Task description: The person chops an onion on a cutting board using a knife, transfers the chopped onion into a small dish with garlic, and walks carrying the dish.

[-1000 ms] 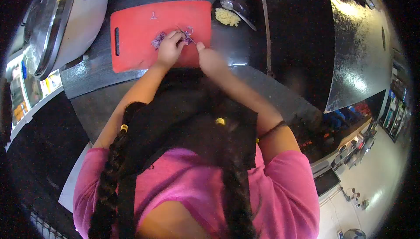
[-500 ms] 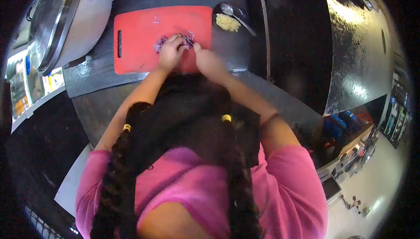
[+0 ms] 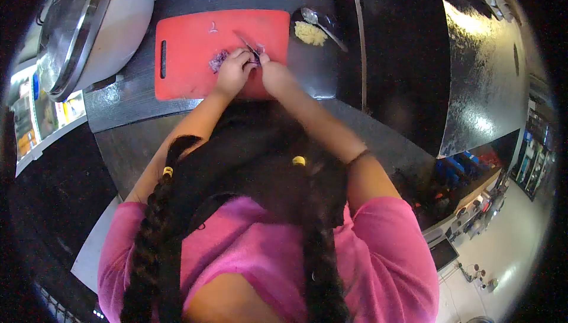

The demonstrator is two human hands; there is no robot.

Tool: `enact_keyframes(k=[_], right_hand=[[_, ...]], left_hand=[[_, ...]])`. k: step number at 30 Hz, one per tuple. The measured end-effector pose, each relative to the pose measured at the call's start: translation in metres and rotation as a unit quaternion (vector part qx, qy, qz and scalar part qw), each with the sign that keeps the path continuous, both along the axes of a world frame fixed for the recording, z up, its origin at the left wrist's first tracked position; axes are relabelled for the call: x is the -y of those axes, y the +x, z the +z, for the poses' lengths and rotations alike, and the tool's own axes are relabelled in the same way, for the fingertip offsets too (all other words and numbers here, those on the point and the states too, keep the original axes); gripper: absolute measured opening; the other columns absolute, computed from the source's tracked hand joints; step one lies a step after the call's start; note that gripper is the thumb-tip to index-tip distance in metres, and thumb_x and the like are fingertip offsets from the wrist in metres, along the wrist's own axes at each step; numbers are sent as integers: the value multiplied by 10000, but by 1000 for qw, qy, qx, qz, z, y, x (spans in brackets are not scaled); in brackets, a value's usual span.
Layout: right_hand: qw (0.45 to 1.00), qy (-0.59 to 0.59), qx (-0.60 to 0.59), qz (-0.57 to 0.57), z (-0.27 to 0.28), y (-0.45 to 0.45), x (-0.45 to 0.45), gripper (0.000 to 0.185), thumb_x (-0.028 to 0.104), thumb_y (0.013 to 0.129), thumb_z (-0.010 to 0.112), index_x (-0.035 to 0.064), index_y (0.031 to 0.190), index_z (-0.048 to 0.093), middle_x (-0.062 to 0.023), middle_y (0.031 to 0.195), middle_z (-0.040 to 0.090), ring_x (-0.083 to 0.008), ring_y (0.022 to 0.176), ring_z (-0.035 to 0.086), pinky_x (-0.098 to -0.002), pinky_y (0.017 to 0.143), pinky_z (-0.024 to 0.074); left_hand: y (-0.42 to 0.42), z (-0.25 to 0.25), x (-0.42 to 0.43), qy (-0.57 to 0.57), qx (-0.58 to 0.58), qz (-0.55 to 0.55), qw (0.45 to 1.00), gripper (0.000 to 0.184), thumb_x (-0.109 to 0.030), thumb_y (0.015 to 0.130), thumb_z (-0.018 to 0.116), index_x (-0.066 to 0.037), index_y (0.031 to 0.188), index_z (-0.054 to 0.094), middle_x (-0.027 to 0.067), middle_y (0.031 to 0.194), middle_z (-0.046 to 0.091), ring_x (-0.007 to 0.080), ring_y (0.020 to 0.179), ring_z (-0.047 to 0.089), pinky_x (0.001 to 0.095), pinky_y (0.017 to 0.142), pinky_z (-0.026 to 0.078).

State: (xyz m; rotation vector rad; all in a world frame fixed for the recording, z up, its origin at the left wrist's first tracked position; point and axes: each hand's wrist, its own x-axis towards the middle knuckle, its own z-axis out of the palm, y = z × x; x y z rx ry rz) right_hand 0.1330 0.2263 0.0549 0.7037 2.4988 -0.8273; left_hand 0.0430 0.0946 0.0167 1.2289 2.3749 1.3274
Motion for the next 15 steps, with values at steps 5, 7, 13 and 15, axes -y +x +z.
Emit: enact_keyframes(k=[5,7,13,15], right_hand=[[998,11,3,66,32,27,1,350,178,1046,261,-20,1196,507,-317,1048,667,-466,993,665,-574,868,497],[998,17,-3,58,23,27,2,358,184,1050,258,-17,1207,509,-316,1049,668,-464,996,666,-572,869,500],[998,35,-13,54,16,5,-3,338,176,1047,279,-15,1190,518,-308,1019,675,-462,986,667,-577,845,503],[998,14,-14,53,33,26,0,335,167,1042,284,-12,1197,520,-316,1044,669,-464,996,664,-574,845,504]], left_hand=[[5,7,1,-5,19,12,1000,167,-52,792,717,-11,940,652,154,1006,647,368,944,631,433,809,517],[5,0,0,-8,27,9,1000,168,-55,790,720,-13,938,654,152,1013,649,368,944,632,433,809,519],[0,-6,1,-12,-13,7,1000,165,-60,793,719,-12,941,662,150,1031,656,366,950,636,431,821,524],[4,-6,2,-15,-6,9,1000,163,-62,797,715,-12,944,666,151,1032,658,365,951,636,431,825,525]])
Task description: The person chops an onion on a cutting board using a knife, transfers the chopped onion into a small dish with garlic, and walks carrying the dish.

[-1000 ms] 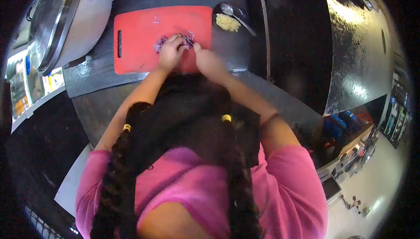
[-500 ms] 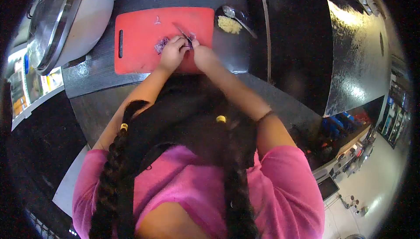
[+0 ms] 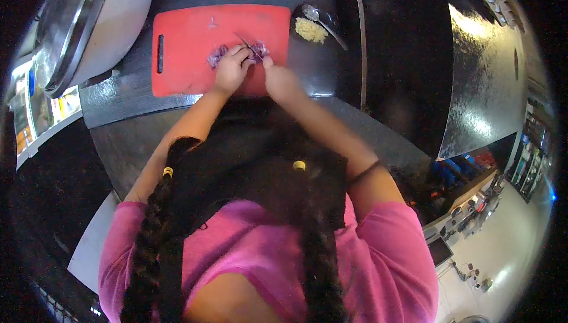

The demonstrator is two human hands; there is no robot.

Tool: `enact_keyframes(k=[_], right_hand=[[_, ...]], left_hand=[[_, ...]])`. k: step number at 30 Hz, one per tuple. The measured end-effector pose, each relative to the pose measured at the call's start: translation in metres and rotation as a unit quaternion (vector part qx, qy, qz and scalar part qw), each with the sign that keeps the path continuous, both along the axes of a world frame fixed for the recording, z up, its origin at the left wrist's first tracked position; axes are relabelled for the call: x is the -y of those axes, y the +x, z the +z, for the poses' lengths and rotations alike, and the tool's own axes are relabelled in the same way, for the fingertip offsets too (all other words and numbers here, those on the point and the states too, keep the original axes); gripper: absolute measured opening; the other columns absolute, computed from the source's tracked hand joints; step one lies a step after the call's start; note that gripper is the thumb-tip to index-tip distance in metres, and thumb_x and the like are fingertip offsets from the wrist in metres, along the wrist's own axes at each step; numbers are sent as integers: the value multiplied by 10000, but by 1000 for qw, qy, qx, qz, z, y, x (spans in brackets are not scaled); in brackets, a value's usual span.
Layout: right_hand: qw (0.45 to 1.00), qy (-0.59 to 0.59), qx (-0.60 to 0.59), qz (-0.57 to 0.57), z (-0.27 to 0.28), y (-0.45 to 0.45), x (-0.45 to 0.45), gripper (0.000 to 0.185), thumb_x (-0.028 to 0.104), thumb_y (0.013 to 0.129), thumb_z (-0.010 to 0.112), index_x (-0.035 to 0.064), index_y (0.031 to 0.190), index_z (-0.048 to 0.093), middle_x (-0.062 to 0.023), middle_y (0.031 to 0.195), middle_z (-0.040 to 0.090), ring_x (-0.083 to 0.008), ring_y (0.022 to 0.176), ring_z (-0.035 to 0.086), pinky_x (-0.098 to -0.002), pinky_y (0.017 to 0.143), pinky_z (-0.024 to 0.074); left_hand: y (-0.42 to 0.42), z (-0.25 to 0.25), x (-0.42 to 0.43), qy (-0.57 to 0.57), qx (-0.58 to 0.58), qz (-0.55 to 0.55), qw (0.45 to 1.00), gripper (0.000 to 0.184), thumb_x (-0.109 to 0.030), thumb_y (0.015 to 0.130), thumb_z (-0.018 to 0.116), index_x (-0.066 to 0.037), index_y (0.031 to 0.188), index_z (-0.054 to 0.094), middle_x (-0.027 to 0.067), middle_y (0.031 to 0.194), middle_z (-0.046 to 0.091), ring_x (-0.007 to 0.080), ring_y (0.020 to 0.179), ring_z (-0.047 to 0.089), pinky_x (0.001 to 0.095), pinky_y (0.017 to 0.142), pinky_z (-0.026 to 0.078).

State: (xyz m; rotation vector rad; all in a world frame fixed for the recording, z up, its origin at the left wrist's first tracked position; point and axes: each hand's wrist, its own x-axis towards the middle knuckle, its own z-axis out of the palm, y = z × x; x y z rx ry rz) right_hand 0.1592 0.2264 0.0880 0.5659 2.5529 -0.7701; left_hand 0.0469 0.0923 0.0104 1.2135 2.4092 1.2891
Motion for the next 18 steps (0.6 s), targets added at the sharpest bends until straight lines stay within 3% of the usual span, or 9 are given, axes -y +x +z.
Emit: enact_keyframes(k=[3,5,8,12,18], right_hand=[[998,-20,38,-36,12,-2,5,335,144,1028,289,-17,1211,518,-311,1034,672,-469,985,665,-571,854,502],[999,-22,28,-38,-21,-14,8,339,136,1023,286,-20,1226,509,-317,1040,669,-467,995,662,-569,866,499],[999,-14,25,-18,-25,-22,0,357,135,1024,274,-23,1264,485,-325,1062,660,-465,1021,655,-566,891,492],[998,-35,55,4,5,-1,0,374,145,1030,259,-7,1308,459,-327,1109,650,-463,1058,645,-564,900,492],[1000,4,14,-2,-27,-26,4,357,123,1021,277,-26,1288,462,-322,1064,661,-467,1006,658,-570,864,503]], left_hand=[[1,2,0,-4,16,4,1000,164,-56,798,711,-10,950,673,152,1023,657,365,953,637,431,831,523],[1,4,0,17,14,6,1000,171,-41,798,702,-8,964,677,150,1018,659,365,952,639,427,836,524],[-2,1,-1,6,9,0,1000,164,-21,799,689,-7,962,677,150,1016,662,365,953,640,422,844,526],[2,-2,2,18,8,4,1000,145,-41,806,671,-22,949,654,163,987,639,381,949,622,449,813,513],[-1,2,0,15,7,9,1000,152,-11,797,682,-9,949,676,150,1015,664,368,946,644,430,830,529]])
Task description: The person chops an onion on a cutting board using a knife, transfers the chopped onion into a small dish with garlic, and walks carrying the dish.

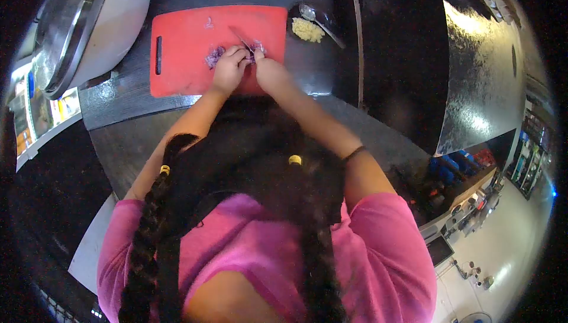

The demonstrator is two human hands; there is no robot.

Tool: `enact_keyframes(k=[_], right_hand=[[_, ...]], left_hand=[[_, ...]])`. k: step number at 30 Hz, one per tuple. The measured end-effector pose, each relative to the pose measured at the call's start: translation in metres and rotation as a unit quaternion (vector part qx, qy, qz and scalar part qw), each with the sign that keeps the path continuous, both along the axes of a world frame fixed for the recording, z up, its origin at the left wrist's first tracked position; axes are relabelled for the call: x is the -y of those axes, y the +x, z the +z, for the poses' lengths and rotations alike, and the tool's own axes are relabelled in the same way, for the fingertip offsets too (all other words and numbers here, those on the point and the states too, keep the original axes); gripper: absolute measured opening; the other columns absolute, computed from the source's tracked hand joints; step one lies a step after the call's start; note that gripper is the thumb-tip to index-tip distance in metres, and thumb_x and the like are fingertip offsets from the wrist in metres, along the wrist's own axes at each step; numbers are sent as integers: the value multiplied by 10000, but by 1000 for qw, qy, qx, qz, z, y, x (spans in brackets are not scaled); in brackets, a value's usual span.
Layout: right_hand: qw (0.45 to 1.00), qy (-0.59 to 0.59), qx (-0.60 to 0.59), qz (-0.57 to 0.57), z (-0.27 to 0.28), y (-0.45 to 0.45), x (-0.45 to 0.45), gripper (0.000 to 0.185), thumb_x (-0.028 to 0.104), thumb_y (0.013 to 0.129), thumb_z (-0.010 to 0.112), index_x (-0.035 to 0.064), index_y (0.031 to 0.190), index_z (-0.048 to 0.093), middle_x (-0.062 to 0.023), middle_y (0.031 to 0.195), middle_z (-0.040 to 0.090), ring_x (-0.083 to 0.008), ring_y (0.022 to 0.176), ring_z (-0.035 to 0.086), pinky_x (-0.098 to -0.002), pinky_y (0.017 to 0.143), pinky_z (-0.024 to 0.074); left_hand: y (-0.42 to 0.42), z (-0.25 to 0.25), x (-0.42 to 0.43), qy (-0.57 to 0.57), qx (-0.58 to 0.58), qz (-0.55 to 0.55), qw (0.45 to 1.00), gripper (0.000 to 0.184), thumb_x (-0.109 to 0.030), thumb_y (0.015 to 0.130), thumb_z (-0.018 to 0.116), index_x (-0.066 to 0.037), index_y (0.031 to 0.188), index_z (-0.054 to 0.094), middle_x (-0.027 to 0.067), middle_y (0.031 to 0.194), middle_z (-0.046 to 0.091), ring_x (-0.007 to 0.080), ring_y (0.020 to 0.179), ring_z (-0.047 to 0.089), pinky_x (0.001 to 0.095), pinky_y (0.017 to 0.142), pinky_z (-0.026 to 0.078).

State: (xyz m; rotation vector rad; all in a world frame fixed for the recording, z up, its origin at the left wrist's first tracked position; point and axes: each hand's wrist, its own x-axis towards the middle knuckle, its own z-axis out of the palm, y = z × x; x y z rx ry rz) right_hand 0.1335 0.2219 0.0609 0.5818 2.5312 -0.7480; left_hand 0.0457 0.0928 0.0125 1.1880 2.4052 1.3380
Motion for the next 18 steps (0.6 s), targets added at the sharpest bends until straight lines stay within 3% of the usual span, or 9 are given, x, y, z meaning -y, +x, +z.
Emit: enact_keyframes(k=[4,6,11,16,18], right_hand=[[999,0,-4,35,29,9,0,335,113,1020,283,-27,1261,470,-324,1023,666,-475,967,663,-574,843,506],[999,-46,20,-18,50,19,3,373,172,1042,266,-40,1278,461,-363,1045,645,-488,997,648,-566,847,498],[999,-29,-24,7,-8,0,-3,389,188,1039,273,-45,1295,451,-370,1049,639,-496,996,644,-575,866,486],[999,-31,18,19,37,18,2,385,161,1034,258,-43,1301,446,-374,1059,633,-501,1001,640,-576,880,481],[997,-52,17,-48,39,24,8,323,137,1027,284,-6,1242,479,-335,1041,659,-487,997,652,-580,868,493]], left_hand=[[0,-5,2,0,5,4,1000,158,-10,793,684,-5,951,674,151,1016,662,367,940,642,428,825,526],[6,-8,2,-4,7,7,1000,158,-8,793,684,-3,951,674,152,1015,661,366,938,642,428,823,525],[3,-7,3,-23,6,7,1000,154,-19,810,683,-11,964,680,153,1016,658,367,958,638,421,833,522],[3,-6,4,-15,10,17,1000,150,-24,817,677,-8,965,682,156,1033,662,367,987,634,423,855,520],[9,-5,4,-22,17,23,999,148,-18,816,675,-7,964,682,157,1040,663,367,997,633,426,862,520]])
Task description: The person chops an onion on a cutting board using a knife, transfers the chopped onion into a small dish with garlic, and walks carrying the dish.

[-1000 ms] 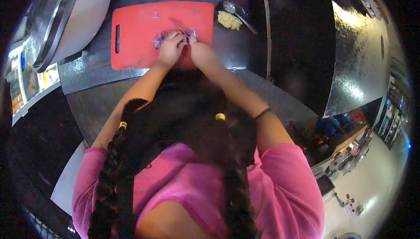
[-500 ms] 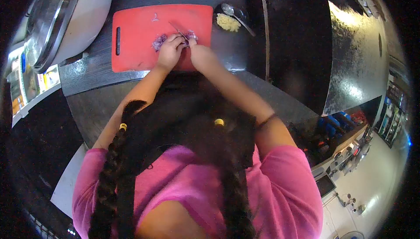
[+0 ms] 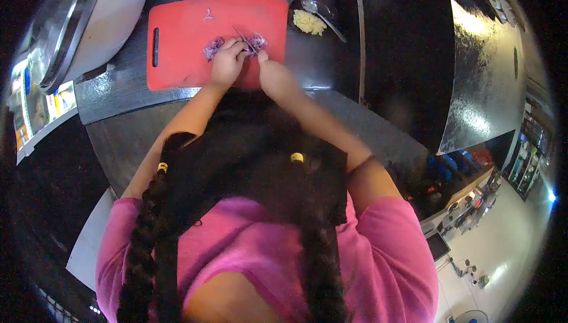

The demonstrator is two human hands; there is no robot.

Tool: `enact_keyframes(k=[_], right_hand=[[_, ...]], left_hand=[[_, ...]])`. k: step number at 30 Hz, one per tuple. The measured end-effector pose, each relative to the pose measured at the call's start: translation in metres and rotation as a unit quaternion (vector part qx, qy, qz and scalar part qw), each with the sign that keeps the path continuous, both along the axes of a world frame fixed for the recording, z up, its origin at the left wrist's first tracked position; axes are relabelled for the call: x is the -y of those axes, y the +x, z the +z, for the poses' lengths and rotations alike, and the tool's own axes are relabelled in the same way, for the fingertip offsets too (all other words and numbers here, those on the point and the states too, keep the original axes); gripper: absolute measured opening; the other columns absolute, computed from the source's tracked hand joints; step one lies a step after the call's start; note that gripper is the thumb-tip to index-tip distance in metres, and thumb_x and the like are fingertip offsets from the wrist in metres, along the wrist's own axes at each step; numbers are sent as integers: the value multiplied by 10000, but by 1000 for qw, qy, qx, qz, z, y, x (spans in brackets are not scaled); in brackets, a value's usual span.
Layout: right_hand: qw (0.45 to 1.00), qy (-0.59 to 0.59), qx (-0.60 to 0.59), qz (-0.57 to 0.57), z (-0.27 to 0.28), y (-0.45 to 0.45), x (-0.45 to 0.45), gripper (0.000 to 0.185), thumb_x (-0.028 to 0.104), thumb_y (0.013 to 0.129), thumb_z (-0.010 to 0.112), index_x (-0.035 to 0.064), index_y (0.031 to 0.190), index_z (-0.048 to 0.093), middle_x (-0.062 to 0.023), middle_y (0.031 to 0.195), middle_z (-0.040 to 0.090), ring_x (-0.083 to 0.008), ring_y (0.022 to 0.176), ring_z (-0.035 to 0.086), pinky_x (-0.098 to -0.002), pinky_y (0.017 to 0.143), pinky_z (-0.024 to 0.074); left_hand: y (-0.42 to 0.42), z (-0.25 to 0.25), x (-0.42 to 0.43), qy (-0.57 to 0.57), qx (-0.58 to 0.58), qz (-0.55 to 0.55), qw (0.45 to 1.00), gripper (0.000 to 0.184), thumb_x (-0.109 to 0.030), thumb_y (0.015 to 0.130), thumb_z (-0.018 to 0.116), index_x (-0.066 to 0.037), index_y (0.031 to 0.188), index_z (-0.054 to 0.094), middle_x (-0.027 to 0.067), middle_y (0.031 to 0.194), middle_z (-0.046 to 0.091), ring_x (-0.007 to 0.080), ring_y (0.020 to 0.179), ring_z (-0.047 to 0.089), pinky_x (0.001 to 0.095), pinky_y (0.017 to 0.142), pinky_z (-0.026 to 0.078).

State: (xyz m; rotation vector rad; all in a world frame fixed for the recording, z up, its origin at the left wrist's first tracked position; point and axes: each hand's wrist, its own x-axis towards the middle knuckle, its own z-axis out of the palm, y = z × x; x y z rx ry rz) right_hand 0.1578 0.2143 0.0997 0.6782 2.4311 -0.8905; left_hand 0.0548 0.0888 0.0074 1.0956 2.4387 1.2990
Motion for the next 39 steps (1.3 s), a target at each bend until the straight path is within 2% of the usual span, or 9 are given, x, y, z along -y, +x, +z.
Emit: enact_keyframes(k=[5,9,13,15,22,25,27,33,39], right_hand=[[998,34,-28,37,-45,-18,-5,353,150,1026,277,-36,1252,475,-348,1061,649,-490,1007,647,-573,876,488],[1000,-12,22,3,19,-9,-2,378,160,1039,255,-52,1269,466,-357,1074,643,-484,1023,643,-560,879,491],[999,23,2,40,-25,-10,0,389,167,1044,248,-56,1273,469,-359,1074,642,-479,1032,644,-565,886,486],[997,53,-41,33,-39,-24,2,316,115,1001,309,-22,1235,472,-324,1038,664,-481,974,663,-579,852,500],[998,41,-24,52,-11,-5,-3,313,116,1012,302,-19,1238,471,-318,1023,669,-473,975,665,-570,845,508],[999,-26,43,-13,-19,-8,-1,303,108,1007,309,-16,1227,477,-320,1013,671,-467,966,670,-567,840,510],[999,36,-26,30,-31,-20,0,289,104,999,318,-12,1209,479,-325,1014,668,-470,967,669,-572,846,507],[998,43,2,49,-9,-4,1,335,137,1015,295,-8,1264,466,-304,1031,676,-468,980,666,-571,855,507],[999,47,-3,22,-42,-28,2,302,136,1009,302,-1,1211,481,-318,1053,665,-467,992,665,-569,867,508]], left_hand=[[-4,-5,-2,30,-26,-7,999,154,-15,812,628,-18,957,681,161,1002,654,381,948,632,448,825,522],[-3,-8,1,21,-19,5,1000,151,-1,810,667,0,960,678,161,1048,665,373,983,638,429,864,521],[-4,-7,-4,31,-10,6,999,164,17,803,662,3,966,677,163,1039,664,374,975,636,423,859,524],[-6,-8,-1,49,-20,4,999,166,20,803,659,3,968,678,164,1035,664,375,974,635,421,857,525],[-4,-13,0,39,-15,4,999,167,24,800,655,3,964,683,164,1034,665,370,972,642,420,858,526],[0,-11,-1,34,-13,4,999,161,20,802,658,3,961,684,169,1042,666,369,975,643,419,858,527],[-5,-8,-1,31,-29,9,999,156,17,806,659,3,959,685,173,1047,666,370,976,643,420,858,528],[1,-5,2,26,-11,-1,1000,159,13,816,652,-2,971,683,171,1064,666,373,979,642,428,860,528],[-2,-9,2,9,-10,3,1000,166,31,807,636,-6,964,677,175,1057,659,378,981,639,428,856,528]])
